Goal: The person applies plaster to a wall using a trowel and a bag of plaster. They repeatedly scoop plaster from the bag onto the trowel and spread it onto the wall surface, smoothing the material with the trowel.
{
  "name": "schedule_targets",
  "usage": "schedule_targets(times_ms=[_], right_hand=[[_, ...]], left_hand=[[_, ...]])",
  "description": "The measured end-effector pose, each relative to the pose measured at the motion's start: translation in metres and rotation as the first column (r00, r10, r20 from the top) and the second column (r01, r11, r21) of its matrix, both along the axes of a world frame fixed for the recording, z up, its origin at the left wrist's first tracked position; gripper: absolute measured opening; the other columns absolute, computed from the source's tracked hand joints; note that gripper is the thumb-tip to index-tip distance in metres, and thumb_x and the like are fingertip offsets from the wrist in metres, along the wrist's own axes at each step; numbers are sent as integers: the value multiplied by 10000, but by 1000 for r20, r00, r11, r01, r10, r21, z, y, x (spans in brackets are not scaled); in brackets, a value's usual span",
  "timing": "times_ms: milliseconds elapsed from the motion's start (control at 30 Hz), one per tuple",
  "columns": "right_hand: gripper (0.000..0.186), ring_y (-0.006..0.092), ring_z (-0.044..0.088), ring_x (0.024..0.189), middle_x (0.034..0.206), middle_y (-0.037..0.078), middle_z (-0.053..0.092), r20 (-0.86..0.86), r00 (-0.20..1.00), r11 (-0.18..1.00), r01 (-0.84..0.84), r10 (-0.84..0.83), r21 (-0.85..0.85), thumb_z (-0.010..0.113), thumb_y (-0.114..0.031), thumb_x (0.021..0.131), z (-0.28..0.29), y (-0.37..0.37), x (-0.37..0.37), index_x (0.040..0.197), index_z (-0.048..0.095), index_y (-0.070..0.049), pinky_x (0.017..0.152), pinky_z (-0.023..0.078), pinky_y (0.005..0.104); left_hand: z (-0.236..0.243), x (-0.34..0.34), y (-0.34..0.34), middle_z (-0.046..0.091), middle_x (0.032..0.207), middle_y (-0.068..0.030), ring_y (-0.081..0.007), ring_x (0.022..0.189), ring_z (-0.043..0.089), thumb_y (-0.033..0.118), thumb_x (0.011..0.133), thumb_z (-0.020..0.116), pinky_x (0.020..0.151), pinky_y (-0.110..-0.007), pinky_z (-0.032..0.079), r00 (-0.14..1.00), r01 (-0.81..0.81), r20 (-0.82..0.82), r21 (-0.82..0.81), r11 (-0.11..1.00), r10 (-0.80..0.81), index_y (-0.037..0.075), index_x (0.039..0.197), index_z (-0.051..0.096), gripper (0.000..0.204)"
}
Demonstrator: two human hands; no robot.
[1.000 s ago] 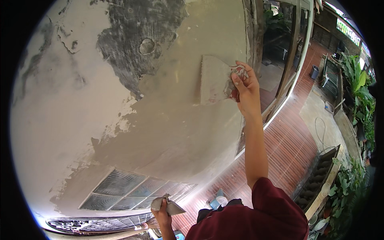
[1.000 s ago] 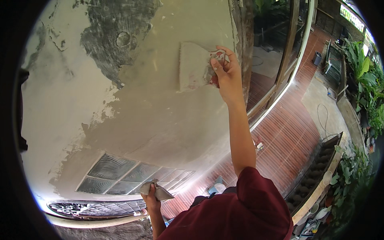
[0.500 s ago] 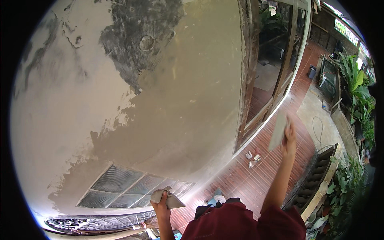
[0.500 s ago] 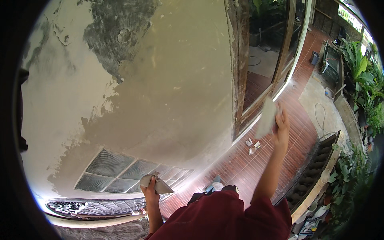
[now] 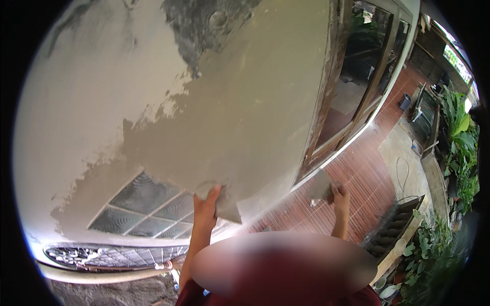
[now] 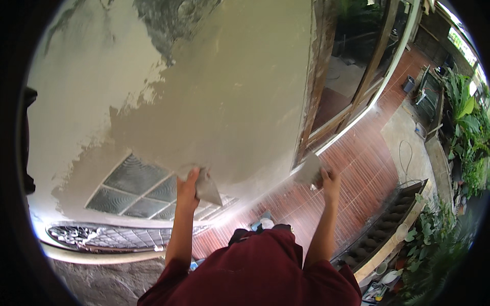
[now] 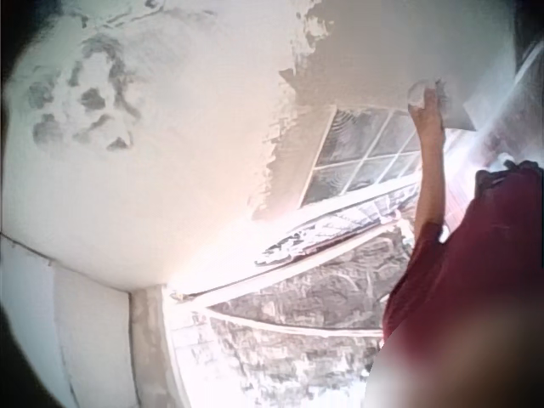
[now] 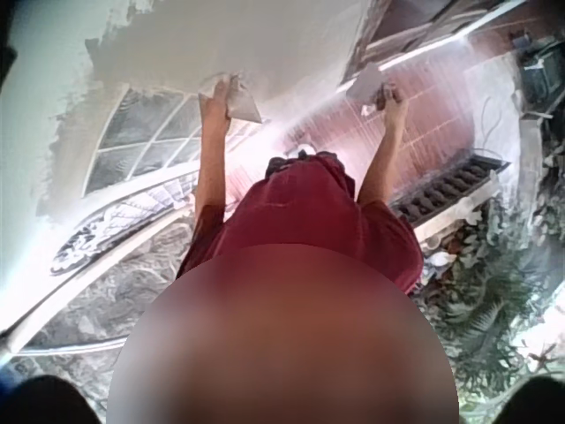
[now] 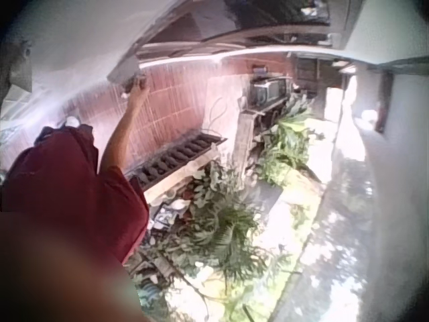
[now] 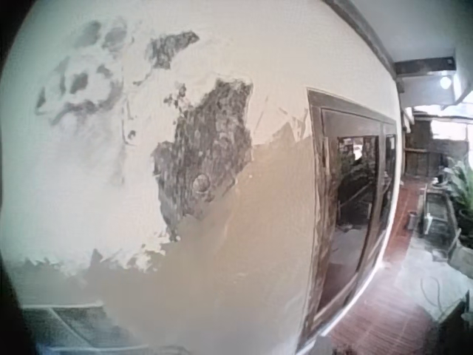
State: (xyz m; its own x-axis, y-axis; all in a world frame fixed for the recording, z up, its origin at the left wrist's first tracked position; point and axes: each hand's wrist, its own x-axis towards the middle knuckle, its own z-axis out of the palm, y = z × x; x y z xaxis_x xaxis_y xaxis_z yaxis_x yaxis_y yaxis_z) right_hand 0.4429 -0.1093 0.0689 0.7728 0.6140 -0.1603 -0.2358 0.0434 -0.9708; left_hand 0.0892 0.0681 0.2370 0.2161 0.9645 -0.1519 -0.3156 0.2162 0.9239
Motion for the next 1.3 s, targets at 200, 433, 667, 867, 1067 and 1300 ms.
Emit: schedule_targets(times_ms=[200,433,667,867,1067,1300], right_hand=[[223,36,437,441,624,-45,521,-13,936,910,-338,352,241,619,-202,945,123,58,-88,1076,597,-24,409,361,189],[217,10,425,463,617,-69,497,162,884,870,-463,439,170,606,-189,954,168,70,-118,1079,596,-11,428,345,172],[191,-5,451,547,689,-52,561,198,852,850,-512,484,126,591,-134,958,177,69,-124,1089,597,5,471,371,165],[207,-17,469,565,759,-46,603,236,856,853,-500,461,149,584,-157,966,174,66,-125,1104,592,-3,461,350,148],[206,-11,463,560,753,-41,599,258,856,859,-493,449,140,584,-151,965,167,65,-124,1101,592,4,465,348,155],[189,10,478,601,704,-18,606,281,890,892,-416,359,177,594,-109,953,164,68,-129,1077,597,34,513,378,181]], left_hand=[[38,29,3,646,846,-33,-99,762,603,100,836,738,678,-263,494,984,162,-99,151,975,-148,15,922,622,168],[54,30,0,628,778,-21,-75,724,584,60,782,781,640,-242,476,889,355,-398,289,889,-226,42,825,592,194],[51,38,3,704,832,-62,-116,750,659,126,772,787,710,-262,514,812,403,-580,637,657,63,10,977,676,261],[44,41,3,717,815,-87,-145,720,674,122,747,785,689,-265,510,760,449,-649,558,698,30,28,912,722,199],[44,41,0,706,796,-110,-160,689,667,84,735,770,650,-272,499,647,535,-752,566,627,127,13,887,713,177],[42,41,-7,683,763,-115,-219,660,668,97,689,777,617,-292,497,605,573,-784,550,608,139,23,842,704,184]])
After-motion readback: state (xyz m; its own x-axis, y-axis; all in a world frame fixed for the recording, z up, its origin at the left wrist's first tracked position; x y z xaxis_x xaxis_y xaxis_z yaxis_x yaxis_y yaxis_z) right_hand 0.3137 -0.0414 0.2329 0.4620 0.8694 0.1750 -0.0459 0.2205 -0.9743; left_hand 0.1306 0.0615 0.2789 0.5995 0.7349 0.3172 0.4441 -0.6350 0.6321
